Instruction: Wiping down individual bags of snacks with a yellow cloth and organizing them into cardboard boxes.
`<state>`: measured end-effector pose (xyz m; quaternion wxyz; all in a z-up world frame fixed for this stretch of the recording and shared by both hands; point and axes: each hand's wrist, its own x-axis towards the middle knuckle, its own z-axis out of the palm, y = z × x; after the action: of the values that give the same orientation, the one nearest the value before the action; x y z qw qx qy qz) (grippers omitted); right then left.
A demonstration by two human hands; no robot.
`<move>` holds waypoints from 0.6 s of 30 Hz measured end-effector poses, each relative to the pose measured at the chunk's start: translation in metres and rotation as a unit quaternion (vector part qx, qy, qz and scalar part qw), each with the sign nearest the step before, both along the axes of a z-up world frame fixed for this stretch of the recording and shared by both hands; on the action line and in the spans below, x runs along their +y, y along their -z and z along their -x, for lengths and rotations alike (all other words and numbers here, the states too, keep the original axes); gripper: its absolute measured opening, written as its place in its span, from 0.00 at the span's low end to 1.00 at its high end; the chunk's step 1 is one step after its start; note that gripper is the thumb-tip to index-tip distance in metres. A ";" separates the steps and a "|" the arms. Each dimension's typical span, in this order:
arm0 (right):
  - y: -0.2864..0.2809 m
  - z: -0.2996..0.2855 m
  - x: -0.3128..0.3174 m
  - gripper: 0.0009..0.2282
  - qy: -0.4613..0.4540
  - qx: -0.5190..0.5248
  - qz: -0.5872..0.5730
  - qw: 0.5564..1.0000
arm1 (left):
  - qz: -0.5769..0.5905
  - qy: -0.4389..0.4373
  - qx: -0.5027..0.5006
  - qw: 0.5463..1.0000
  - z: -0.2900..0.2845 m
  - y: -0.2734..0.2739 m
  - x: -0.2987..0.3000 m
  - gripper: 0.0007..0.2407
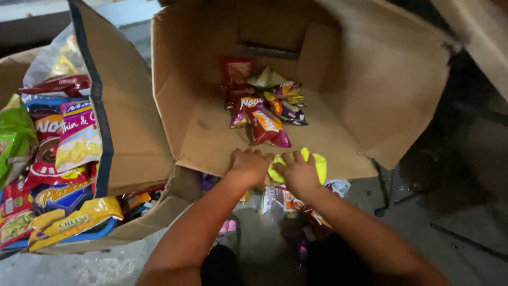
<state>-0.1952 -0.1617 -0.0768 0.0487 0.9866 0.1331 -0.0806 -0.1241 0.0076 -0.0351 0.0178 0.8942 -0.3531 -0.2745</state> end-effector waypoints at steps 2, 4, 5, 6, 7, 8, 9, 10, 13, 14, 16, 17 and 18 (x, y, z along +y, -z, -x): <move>-0.021 -0.006 -0.009 0.21 0.009 0.012 -0.004 1.000 | 0.005 0.002 -0.020 1.000 -0.001 0.010 0.005 0.26; -0.049 -0.015 -0.023 0.19 0.020 0.020 -0.009 1.000 | 0.009 0.008 -0.043 0.999 -0.002 -0.004 0.007 0.17; -0.064 -0.020 -0.032 0.20 0.022 0.015 0.011 1.000 | 0.031 0.001 -0.079 0.996 -0.002 -0.021 0.009 0.12; -0.079 -0.022 -0.044 0.22 0.027 0.010 0.033 0.999 | 0.055 -0.003 -0.114 0.992 -0.001 -0.036 0.007 0.08; -0.096 -0.028 -0.053 0.22 0.030 0.012 0.032 0.999 | 0.055 0.000 -0.113 0.992 0.000 -0.047 0.007 0.08; -0.115 -0.033 -0.063 0.22 0.016 -0.014 0.042 0.999 | 0.093 -0.020 -0.204 0.974 0.000 -0.058 0.007 0.07; -0.133 -0.038 -0.072 0.22 0.002 -0.040 0.052 0.998 | 0.131 -0.041 -0.292 0.947 0.000 -0.069 0.006 0.07; -0.146 -0.046 -0.076 0.22 0.005 -0.040 0.051 0.998 | 0.131 -0.039 -0.292 0.947 -0.003 -0.077 0.008 0.07; -0.166 -0.075 -0.090 0.21 0.038 -0.055 0.080 0.995 | 0.254 -0.112 -0.443 0.852 -0.018 -0.088 0.016 0.11; -0.159 -0.086 -0.098 0.19 0.029 -0.142 0.079 0.986 | 0.251 -0.139 -0.454 0.843 -0.026 -0.084 0.021 0.14; -0.147 -0.106 -0.101 0.18 0.022 -0.226 0.077 0.971 | 0.247 -0.165 -0.463 0.835 -0.033 -0.074 0.026 0.17; -0.144 -0.116 -0.096 0.17 0.031 -0.249 0.067 0.966 | 0.251 -0.182 -0.452 0.836 -0.033 -0.068 0.027 0.23; -0.145 -0.132 -0.091 0.17 0.039 -0.279 0.058 0.958 | 0.257 -0.198 -0.447 0.833 -0.040 -0.066 0.028 0.28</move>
<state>-0.0628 -0.2528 0.0678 0.1381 0.9698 0.0706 0.1885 -0.0843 0.0357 0.0304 0.1415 0.9335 -0.1955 0.2652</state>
